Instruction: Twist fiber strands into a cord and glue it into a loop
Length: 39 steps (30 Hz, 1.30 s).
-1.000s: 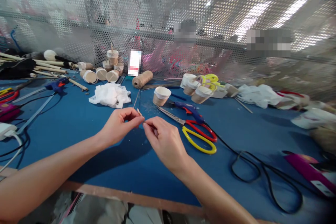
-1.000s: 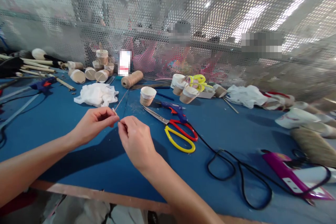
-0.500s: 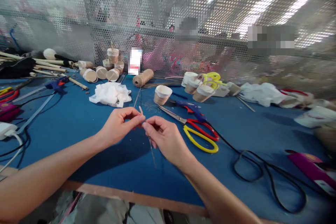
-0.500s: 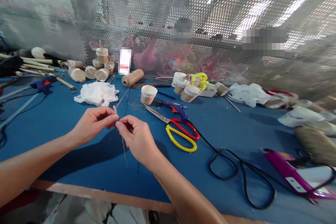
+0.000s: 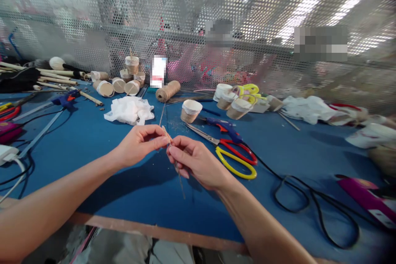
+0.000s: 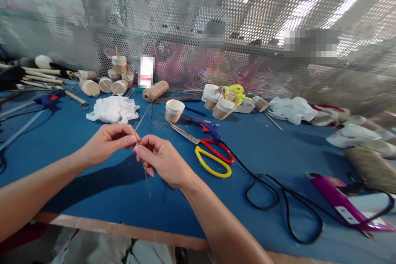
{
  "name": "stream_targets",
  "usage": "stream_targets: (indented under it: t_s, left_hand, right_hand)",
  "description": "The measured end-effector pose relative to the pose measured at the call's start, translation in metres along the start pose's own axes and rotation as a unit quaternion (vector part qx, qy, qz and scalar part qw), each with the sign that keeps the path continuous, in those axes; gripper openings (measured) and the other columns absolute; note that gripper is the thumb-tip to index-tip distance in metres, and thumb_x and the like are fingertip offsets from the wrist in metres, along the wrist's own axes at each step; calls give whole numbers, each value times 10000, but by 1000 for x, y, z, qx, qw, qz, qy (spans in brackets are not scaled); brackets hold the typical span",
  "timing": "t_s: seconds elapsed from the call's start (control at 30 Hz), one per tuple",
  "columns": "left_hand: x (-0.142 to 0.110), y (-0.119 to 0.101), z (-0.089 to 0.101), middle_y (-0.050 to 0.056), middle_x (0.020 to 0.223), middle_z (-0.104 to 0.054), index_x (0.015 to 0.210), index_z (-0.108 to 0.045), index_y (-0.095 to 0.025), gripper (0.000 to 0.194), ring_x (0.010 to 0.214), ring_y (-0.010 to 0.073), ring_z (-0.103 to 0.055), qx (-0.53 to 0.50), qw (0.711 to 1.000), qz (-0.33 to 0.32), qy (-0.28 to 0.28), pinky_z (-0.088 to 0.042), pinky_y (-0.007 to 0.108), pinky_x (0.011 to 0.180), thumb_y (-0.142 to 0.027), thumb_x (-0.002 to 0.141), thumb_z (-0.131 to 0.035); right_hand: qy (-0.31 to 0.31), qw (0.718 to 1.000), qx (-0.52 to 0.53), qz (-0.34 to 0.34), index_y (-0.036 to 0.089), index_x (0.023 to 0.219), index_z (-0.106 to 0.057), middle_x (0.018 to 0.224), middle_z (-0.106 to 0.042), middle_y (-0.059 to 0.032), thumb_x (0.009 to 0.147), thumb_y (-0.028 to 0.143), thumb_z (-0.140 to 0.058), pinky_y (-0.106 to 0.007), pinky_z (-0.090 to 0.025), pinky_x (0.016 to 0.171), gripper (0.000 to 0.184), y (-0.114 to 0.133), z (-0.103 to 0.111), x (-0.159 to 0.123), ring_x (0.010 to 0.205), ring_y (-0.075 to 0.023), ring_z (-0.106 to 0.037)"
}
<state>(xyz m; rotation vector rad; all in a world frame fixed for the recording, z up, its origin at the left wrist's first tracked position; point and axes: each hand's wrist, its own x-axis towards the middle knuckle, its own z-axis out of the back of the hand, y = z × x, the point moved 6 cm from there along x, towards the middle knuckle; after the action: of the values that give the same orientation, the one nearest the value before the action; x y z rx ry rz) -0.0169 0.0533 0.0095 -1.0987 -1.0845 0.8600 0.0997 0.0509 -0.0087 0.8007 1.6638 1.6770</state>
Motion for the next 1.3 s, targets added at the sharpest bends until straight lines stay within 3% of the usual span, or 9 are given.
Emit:
stream_targets:
  t_s: [0.23,0.37,0.47,0.53,0.7,0.87,1.03,1.17,1.3]
  left_hand:
    - [-1,4,5,-13,631,-588,680,-603,-133,83,549,81,-526,37,999,5,-38,-454,214,564,-212,706,-610]
    - [-2,0,5,2,673,-616,682,-613,-139,118,637,103,-558,66,997,-2,-50,-461,223,629,-249,724,-604]
    - [-4,-3,4,-9,605,-587,640,-590,-138,160,604,102,-541,75,995,5,-61,-454,216,604,-266,735,-599]
    - [-7,-8,4,-17,588,-570,630,-579,-140,163,580,93,-523,76,995,0,-66,-443,208,581,-260,736,-605]
    - [-14,-38,2,-8,619,-597,622,-580,-153,151,621,96,-537,59,995,-76,-18,-447,209,603,-209,761,-598]
    - [-19,-62,7,-13,596,-600,603,-590,-159,145,566,97,-546,-1,989,-147,12,-470,243,602,-175,743,-624]
    - [-11,-24,3,-10,588,-595,600,-578,-147,180,534,87,-535,-55,998,-4,2,-456,219,535,-258,717,-658]
    - [-8,5,-4,-24,567,-572,621,-573,-141,195,547,80,-518,-88,994,64,-8,-439,218,565,-291,698,-670]
    - [-7,16,-4,-38,553,-528,601,-559,-136,211,533,65,-462,-80,992,76,-54,-394,206,554,-288,711,-654]
  right_hand:
    - [-115,981,-143,62,171,736,-542,564,-474,56,797,293,-548,-194,-331,399,136,8,7,-3,402,-51,-396]
    - [-179,919,-313,159,161,735,-589,645,-558,1,811,204,-521,-229,-402,551,111,22,3,-9,567,-104,-493]
    - [-181,876,-391,217,161,714,-591,666,-564,-19,824,170,-491,-240,-406,600,149,28,-4,-13,614,-118,-506]
    - [-169,886,-368,226,168,704,-579,654,-557,-13,824,192,-500,-235,-405,577,146,29,-4,-15,593,-112,-495]
    - [-127,967,-160,153,172,784,-557,597,-505,22,832,476,-471,-210,-353,415,320,21,7,-11,443,-77,-435]
    - [-78,993,-32,84,156,741,-556,622,-528,13,795,573,-474,-201,-372,417,428,17,5,-6,457,-68,-464]
    - [25,996,80,0,155,778,-570,645,-553,11,806,489,-526,-182,-374,418,338,6,-10,-7,496,-65,-482]
    - [-4,999,44,-8,165,759,-552,569,-517,43,774,388,-600,-182,-341,408,228,1,-5,-6,458,-60,-441]
    - [-72,993,-94,27,163,730,-586,567,-535,33,781,305,-574,-202,-350,466,151,6,3,-4,490,-69,-440]
